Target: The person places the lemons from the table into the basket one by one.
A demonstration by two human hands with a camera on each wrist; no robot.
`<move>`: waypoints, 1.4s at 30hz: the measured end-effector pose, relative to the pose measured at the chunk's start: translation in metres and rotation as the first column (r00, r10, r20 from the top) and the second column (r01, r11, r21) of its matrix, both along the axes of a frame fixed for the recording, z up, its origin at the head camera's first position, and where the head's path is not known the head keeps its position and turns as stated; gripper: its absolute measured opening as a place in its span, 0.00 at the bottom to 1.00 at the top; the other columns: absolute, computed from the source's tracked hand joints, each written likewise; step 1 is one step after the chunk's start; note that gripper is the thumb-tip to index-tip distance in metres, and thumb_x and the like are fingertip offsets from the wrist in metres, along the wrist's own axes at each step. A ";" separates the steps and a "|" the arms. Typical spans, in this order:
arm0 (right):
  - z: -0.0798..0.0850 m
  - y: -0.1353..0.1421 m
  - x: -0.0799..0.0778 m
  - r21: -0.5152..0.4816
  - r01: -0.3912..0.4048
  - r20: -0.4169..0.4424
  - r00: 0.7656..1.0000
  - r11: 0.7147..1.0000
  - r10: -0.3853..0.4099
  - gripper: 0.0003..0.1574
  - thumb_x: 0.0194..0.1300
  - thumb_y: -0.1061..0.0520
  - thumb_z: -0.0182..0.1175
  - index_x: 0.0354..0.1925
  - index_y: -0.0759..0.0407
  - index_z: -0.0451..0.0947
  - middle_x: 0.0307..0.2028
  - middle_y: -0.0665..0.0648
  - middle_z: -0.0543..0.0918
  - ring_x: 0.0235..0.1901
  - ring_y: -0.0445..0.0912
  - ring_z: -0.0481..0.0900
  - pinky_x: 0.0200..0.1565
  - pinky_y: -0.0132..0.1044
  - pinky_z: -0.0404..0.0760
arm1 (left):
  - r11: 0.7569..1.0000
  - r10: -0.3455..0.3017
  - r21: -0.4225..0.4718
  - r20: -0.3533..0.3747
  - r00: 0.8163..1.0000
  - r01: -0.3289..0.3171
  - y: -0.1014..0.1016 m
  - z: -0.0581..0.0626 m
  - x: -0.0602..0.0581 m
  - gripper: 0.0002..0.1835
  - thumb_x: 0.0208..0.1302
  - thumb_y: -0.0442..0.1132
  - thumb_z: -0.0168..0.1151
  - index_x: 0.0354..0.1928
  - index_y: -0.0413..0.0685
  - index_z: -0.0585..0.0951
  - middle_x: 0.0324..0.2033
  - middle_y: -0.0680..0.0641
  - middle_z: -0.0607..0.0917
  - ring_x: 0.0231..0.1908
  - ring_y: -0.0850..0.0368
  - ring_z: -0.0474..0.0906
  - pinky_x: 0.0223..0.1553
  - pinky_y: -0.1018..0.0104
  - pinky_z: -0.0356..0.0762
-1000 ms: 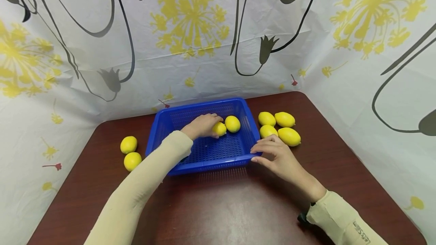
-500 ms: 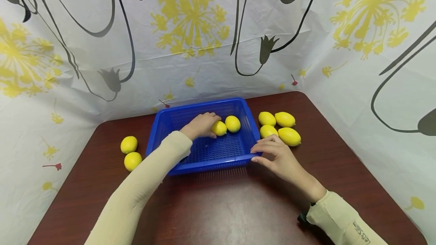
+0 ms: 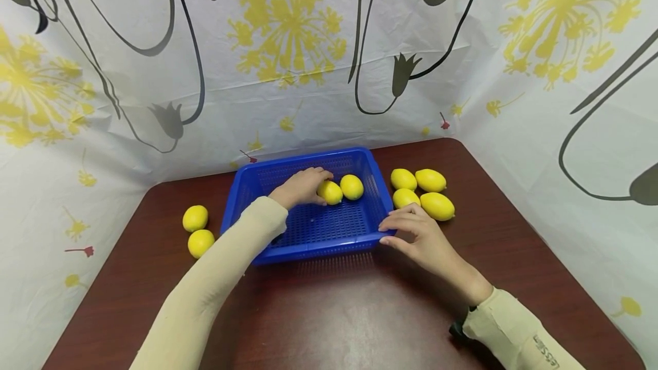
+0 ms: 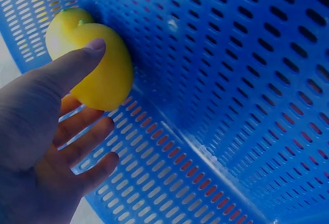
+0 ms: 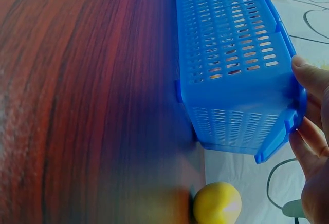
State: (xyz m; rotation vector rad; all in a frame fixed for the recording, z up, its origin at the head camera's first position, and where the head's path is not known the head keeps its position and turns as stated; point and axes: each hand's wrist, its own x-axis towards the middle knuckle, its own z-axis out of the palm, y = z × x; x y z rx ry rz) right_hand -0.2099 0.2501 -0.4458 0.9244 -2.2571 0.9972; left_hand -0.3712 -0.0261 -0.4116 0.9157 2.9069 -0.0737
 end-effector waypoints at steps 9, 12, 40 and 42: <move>0.001 0.000 0.000 0.001 0.001 0.015 1.000 1.000 -0.001 0.22 0.45 0.67 0.77 0.41 0.52 0.87 0.42 0.49 0.88 0.51 0.42 0.75 0.56 0.17 0.68 | 0.998 -0.020 0.052 0.030 0.999 0.018 -0.003 0.007 -0.002 0.39 0.58 0.53 0.72 0.70 0.50 0.69 0.64 0.46 0.76 0.64 0.49 0.74 0.65 0.54 0.74; 0.001 0.000 0.000 0.004 0.003 0.015 1.000 1.000 -0.003 0.22 0.45 0.67 0.77 0.41 0.53 0.87 0.42 0.49 0.88 0.50 0.42 0.75 0.55 0.17 0.68 | 0.998 -0.019 0.062 0.047 0.999 0.016 -0.005 0.007 -0.002 0.39 0.59 0.52 0.72 0.70 0.50 0.69 0.64 0.46 0.76 0.63 0.49 0.74 0.65 0.54 0.75; 0.002 -0.001 0.001 0.012 0.011 0.035 0.999 1.000 -0.011 0.23 0.45 0.67 0.77 0.41 0.51 0.87 0.42 0.50 0.88 0.51 0.40 0.75 0.55 0.18 0.68 | 0.951 0.009 0.308 0.058 0.998 -0.027 -0.056 0.064 0.004 0.40 0.60 0.50 0.71 0.71 0.47 0.67 0.66 0.45 0.75 0.67 0.48 0.70 0.70 0.54 0.68; 0.002 -0.001 0.001 0.011 0.006 0.019 1.000 1.000 -0.007 0.22 0.45 0.68 0.77 0.41 0.53 0.87 0.42 0.50 0.89 0.50 0.40 0.75 0.55 0.18 0.68 | 0.950 0.016 0.310 0.051 0.999 -0.031 -0.061 0.066 0.005 0.39 0.60 0.50 0.71 0.71 0.47 0.68 0.66 0.45 0.75 0.68 0.48 0.70 0.71 0.54 0.67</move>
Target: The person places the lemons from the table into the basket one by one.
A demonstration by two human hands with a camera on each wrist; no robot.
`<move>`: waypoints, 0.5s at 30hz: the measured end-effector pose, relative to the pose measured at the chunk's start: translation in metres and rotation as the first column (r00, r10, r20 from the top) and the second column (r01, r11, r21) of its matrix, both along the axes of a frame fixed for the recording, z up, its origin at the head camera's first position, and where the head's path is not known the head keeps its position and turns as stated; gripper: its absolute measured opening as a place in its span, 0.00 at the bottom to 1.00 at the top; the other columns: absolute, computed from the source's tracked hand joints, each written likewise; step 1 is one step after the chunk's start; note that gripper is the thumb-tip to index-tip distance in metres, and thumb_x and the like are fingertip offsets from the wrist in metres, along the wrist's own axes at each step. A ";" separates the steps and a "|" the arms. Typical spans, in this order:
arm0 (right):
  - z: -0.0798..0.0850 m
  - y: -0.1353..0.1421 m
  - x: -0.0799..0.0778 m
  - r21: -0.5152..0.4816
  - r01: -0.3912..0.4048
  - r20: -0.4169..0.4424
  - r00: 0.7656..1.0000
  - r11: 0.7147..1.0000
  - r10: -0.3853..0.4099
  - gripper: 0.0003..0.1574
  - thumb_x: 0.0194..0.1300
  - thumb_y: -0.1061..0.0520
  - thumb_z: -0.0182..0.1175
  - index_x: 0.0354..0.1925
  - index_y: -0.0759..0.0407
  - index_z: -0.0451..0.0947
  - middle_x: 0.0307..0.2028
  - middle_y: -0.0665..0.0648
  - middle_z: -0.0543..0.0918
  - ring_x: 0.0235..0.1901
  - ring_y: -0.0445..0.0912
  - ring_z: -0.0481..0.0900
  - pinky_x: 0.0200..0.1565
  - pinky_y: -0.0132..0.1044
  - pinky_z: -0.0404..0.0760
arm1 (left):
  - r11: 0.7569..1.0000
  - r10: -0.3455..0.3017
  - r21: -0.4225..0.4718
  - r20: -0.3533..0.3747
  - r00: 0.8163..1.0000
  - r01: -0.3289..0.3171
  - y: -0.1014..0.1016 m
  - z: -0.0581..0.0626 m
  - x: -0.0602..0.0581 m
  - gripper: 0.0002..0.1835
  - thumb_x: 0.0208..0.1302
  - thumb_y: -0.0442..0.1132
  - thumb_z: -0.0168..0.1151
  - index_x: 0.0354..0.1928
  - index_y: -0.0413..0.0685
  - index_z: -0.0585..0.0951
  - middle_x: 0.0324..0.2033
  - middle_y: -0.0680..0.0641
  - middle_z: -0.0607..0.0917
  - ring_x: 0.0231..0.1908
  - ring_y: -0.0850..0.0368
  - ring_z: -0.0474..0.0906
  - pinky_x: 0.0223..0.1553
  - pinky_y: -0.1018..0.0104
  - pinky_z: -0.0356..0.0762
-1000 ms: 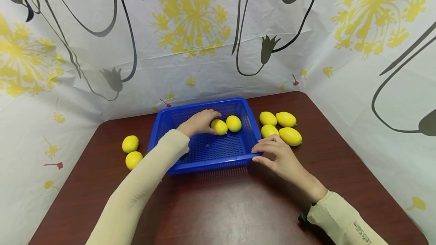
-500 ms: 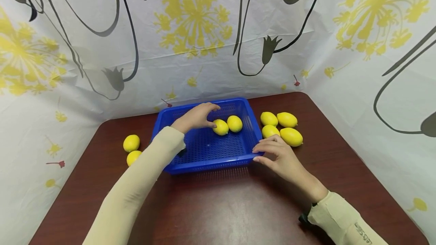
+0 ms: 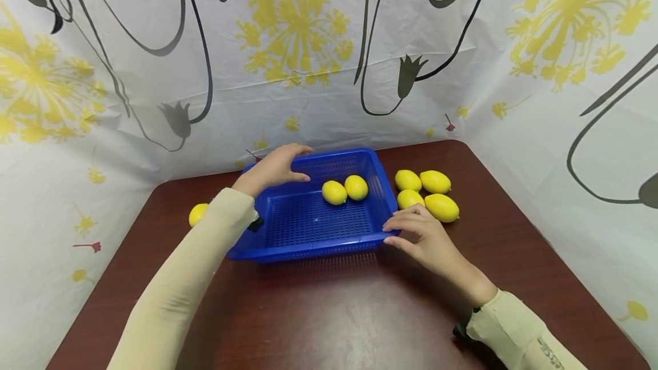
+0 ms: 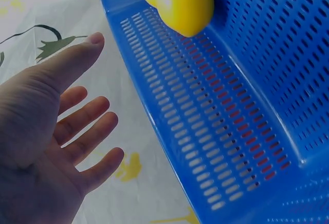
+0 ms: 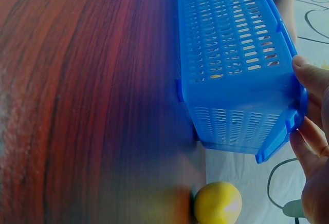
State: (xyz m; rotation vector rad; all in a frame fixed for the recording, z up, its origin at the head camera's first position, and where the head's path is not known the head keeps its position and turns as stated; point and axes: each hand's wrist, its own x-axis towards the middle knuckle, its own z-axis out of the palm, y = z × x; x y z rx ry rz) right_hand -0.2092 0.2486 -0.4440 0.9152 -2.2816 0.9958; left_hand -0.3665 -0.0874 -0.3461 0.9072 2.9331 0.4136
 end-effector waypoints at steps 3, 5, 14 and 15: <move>0.000 0.000 0.000 -0.006 -0.007 -0.018 1.000 1.000 0.007 0.23 0.44 0.68 0.77 0.41 0.53 0.87 0.41 0.50 0.89 0.50 0.41 0.75 0.55 0.18 0.68 | 1.000 0.012 0.006 0.004 1.000 -0.012 -0.006 -0.001 0.001 0.39 0.60 0.50 0.71 0.70 0.47 0.68 0.66 0.44 0.75 0.68 0.47 0.69 0.71 0.53 0.66; -0.001 0.000 -0.001 -0.010 -0.014 -0.034 0.999 1.000 0.014 0.24 0.44 0.68 0.77 0.41 0.52 0.87 0.41 0.50 0.89 0.50 0.42 0.76 0.55 0.18 0.68 | 1.000 0.021 0.006 0.004 1.000 -0.021 -0.010 -0.001 0.003 0.38 0.60 0.50 0.71 0.70 0.47 0.69 0.67 0.45 0.74 0.69 0.47 0.68 0.72 0.52 0.66; 0.000 -0.001 0.000 -0.017 -0.018 -0.041 0.999 1.000 0.018 0.24 0.43 0.68 0.77 0.41 0.54 0.87 0.41 0.50 0.89 0.49 0.42 0.75 0.54 0.18 0.68 | 0.998 0.067 0.009 -0.004 0.998 -0.067 -0.033 0.001 0.013 0.39 0.60 0.51 0.70 0.70 0.47 0.68 0.69 0.44 0.72 0.70 0.46 0.67 0.71 0.50 0.67; 0.000 -0.001 0.000 -0.016 -0.018 -0.038 0.999 1.000 0.017 0.23 0.43 0.68 0.77 0.41 0.54 0.87 0.41 0.50 0.89 0.49 0.42 0.75 0.54 0.18 0.68 | 0.997 0.071 0.011 -0.006 0.997 -0.071 -0.036 0.002 0.014 0.39 0.60 0.51 0.70 0.70 0.47 0.68 0.69 0.44 0.72 0.69 0.46 0.68 0.71 0.50 0.67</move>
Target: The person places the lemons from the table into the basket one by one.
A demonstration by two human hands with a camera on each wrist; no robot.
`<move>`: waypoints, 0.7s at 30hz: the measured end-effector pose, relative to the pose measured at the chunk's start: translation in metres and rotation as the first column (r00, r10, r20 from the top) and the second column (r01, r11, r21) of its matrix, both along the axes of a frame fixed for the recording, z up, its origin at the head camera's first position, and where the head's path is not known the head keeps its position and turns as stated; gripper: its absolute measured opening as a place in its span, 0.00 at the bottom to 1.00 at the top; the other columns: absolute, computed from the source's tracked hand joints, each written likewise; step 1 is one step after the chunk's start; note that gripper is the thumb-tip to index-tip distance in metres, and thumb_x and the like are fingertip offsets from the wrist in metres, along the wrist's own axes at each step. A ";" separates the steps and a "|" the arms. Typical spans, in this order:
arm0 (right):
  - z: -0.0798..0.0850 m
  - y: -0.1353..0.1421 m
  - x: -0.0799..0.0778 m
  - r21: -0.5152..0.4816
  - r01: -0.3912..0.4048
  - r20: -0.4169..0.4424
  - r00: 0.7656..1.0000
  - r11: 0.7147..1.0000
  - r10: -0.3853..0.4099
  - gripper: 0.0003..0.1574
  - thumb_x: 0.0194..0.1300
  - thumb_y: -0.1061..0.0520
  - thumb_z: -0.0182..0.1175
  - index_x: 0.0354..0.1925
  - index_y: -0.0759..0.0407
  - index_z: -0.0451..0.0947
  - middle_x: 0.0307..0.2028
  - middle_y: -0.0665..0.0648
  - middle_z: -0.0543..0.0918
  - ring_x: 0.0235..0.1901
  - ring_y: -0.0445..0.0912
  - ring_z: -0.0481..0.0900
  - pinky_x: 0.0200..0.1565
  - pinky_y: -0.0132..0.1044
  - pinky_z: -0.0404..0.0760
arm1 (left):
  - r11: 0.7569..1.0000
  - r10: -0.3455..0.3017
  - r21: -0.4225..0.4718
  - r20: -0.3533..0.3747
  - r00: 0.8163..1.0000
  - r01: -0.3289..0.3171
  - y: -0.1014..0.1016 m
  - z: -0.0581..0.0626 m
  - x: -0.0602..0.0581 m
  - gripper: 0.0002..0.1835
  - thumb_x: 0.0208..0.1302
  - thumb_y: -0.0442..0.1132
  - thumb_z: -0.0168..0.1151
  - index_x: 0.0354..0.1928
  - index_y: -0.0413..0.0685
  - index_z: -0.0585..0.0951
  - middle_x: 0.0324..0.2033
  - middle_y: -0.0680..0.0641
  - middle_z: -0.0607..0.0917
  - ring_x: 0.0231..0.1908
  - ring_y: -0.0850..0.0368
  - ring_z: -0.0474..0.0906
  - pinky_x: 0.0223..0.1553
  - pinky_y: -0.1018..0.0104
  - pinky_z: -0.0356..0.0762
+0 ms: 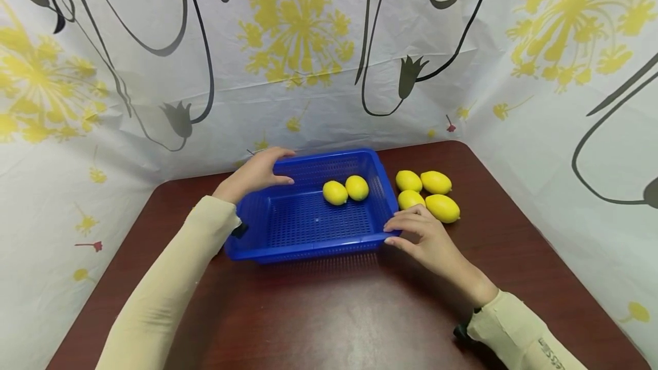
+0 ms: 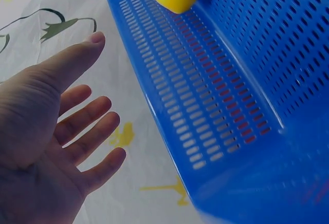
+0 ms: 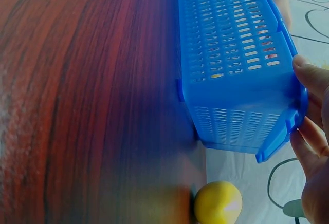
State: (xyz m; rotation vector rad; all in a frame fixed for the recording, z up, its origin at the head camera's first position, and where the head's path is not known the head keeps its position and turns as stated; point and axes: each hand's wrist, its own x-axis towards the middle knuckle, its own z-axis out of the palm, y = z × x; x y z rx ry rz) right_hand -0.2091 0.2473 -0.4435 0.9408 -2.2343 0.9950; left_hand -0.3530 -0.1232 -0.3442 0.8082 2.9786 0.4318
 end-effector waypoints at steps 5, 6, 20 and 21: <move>0.000 0.000 0.000 0.008 0.008 0.008 1.000 1.000 -0.008 0.24 0.44 0.68 0.77 0.41 0.53 0.87 0.42 0.50 0.89 0.49 0.41 0.75 0.54 0.18 0.68 | 0.999 0.014 0.048 0.002 1.000 -0.014 -0.016 0.003 0.005 0.38 0.61 0.50 0.71 0.70 0.47 0.68 0.68 0.43 0.73 0.68 0.45 0.69 0.70 0.48 0.68; 0.000 0.000 0.000 0.008 0.009 0.009 1.000 1.000 -0.009 0.24 0.44 0.68 0.77 0.41 0.52 0.87 0.42 0.50 0.89 0.49 0.41 0.75 0.54 0.18 0.68 | 0.998 0.021 0.055 0.001 1.000 -0.021 -0.019 0.004 0.006 0.38 0.61 0.50 0.70 0.71 0.48 0.68 0.68 0.43 0.73 0.68 0.45 0.69 0.69 0.48 0.68; -0.002 0.001 -0.002 0.000 0.004 0.005 1.000 1.000 -0.004 0.27 0.42 0.69 0.77 0.42 0.48 0.87 0.42 0.49 0.89 0.50 0.43 0.76 0.54 0.19 0.68 | 0.992 0.094 0.083 -0.011 0.995 -0.093 -0.058 0.006 0.023 0.37 0.61 0.48 0.70 0.70 0.47 0.69 0.69 0.41 0.71 0.70 0.41 0.67 0.70 0.44 0.66; -0.002 0.001 -0.002 0.000 0.005 0.007 1.000 1.000 -0.005 0.27 0.42 0.69 0.77 0.42 0.48 0.87 0.42 0.49 0.89 0.50 0.43 0.76 0.54 0.19 0.68 | 0.993 0.090 0.083 -0.019 0.996 -0.089 -0.060 0.005 0.023 0.37 0.61 0.47 0.70 0.70 0.46 0.69 0.68 0.40 0.72 0.68 0.40 0.68 0.69 0.43 0.68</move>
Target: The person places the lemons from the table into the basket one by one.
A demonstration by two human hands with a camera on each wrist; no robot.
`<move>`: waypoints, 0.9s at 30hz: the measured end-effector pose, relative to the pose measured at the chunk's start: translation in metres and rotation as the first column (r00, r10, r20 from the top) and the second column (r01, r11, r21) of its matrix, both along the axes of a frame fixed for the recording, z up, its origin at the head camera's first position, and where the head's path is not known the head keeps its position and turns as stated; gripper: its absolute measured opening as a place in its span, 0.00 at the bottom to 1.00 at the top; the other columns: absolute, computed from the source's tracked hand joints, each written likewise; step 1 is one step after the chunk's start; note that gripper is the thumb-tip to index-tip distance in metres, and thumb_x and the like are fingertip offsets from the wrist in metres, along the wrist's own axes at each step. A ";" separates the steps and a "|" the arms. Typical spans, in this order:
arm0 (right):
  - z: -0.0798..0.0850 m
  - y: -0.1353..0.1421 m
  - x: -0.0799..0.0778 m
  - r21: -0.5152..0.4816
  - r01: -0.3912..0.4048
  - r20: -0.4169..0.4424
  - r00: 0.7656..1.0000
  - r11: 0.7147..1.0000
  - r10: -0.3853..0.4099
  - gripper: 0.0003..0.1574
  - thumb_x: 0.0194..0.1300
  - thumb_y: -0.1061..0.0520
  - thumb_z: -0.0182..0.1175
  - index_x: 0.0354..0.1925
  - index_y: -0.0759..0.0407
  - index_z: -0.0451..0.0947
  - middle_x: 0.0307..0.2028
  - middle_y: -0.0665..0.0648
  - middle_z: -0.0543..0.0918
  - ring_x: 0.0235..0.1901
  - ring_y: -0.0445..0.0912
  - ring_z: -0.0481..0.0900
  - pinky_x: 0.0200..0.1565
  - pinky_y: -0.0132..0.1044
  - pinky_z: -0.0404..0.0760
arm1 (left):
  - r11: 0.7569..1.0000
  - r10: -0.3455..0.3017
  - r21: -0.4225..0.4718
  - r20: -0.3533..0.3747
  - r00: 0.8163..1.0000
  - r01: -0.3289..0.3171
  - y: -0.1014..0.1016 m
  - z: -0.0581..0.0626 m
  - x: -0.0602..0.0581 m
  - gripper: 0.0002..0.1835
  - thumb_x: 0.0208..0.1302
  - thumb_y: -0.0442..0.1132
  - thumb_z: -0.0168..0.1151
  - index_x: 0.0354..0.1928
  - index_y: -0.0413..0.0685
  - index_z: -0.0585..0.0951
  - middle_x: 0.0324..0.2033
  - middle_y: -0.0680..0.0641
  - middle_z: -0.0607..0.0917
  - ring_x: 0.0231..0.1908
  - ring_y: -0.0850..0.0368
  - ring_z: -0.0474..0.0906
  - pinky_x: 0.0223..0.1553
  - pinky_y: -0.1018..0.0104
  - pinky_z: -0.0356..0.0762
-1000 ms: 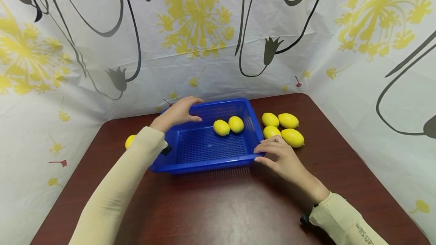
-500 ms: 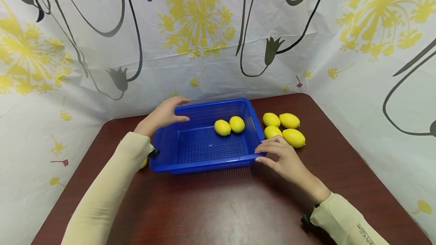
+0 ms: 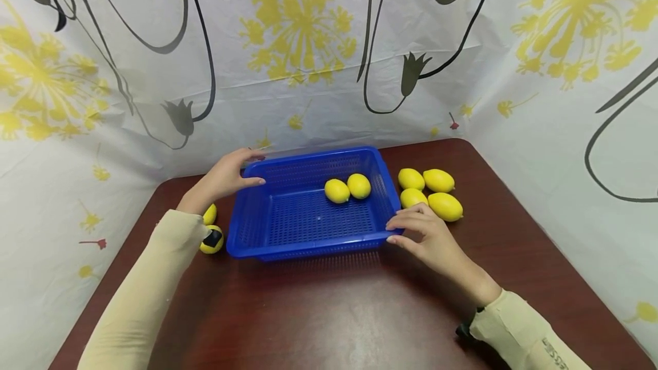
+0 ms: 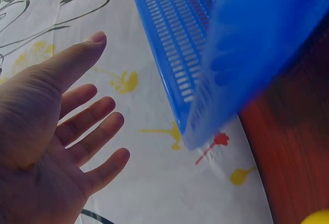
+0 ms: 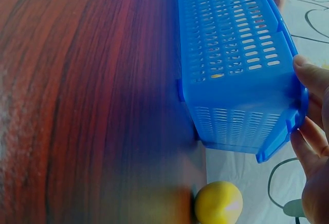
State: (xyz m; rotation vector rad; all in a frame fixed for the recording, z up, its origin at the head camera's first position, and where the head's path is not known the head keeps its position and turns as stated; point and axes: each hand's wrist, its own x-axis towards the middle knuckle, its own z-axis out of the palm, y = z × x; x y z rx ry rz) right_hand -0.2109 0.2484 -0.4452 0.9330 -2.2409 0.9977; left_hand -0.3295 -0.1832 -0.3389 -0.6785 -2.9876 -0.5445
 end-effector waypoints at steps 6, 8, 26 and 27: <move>0.000 0.000 0.000 -0.006 -0.001 0.004 1.000 1.000 0.001 0.26 0.42 0.69 0.77 0.41 0.50 0.87 0.42 0.49 0.89 0.50 0.43 0.76 0.55 0.18 0.68 | 1.000 0.000 -0.010 -0.011 1.000 0.000 -0.018 -0.005 0.005 0.36 0.62 0.48 0.70 0.69 0.44 0.70 0.67 0.39 0.73 0.68 0.40 0.68 0.69 0.41 0.67; 0.000 0.000 0.000 -0.005 0.002 0.005 1.000 1.000 -0.002 0.26 0.42 0.69 0.77 0.41 0.49 0.87 0.42 0.49 0.89 0.50 0.44 0.76 0.55 0.19 0.68 | 1.000 0.005 0.003 -0.016 1.000 -0.005 -0.024 -0.007 0.008 0.36 0.61 0.48 0.70 0.68 0.43 0.70 0.66 0.39 0.73 0.68 0.40 0.68 0.70 0.42 0.66; 0.000 0.001 -0.001 0.012 0.015 0.013 1.000 1.000 -0.015 0.23 0.44 0.68 0.77 0.41 0.53 0.87 0.42 0.49 0.89 0.50 0.41 0.75 0.54 0.18 0.68 | 0.999 0.035 -0.033 -0.023 0.999 -0.035 -0.063 -0.028 0.037 0.34 0.59 0.47 0.71 0.64 0.38 0.74 0.61 0.36 0.77 0.62 0.39 0.72 0.67 0.41 0.69; 0.000 0.001 -0.001 0.012 0.014 0.011 1.000 1.000 -0.014 0.23 0.44 0.68 0.77 0.41 0.52 0.87 0.42 0.49 0.89 0.50 0.41 0.75 0.55 0.18 0.68 | 0.999 0.038 -0.032 -0.022 0.999 -0.038 -0.065 -0.029 0.039 0.34 0.60 0.47 0.71 0.64 0.39 0.74 0.61 0.36 0.77 0.63 0.38 0.72 0.67 0.41 0.69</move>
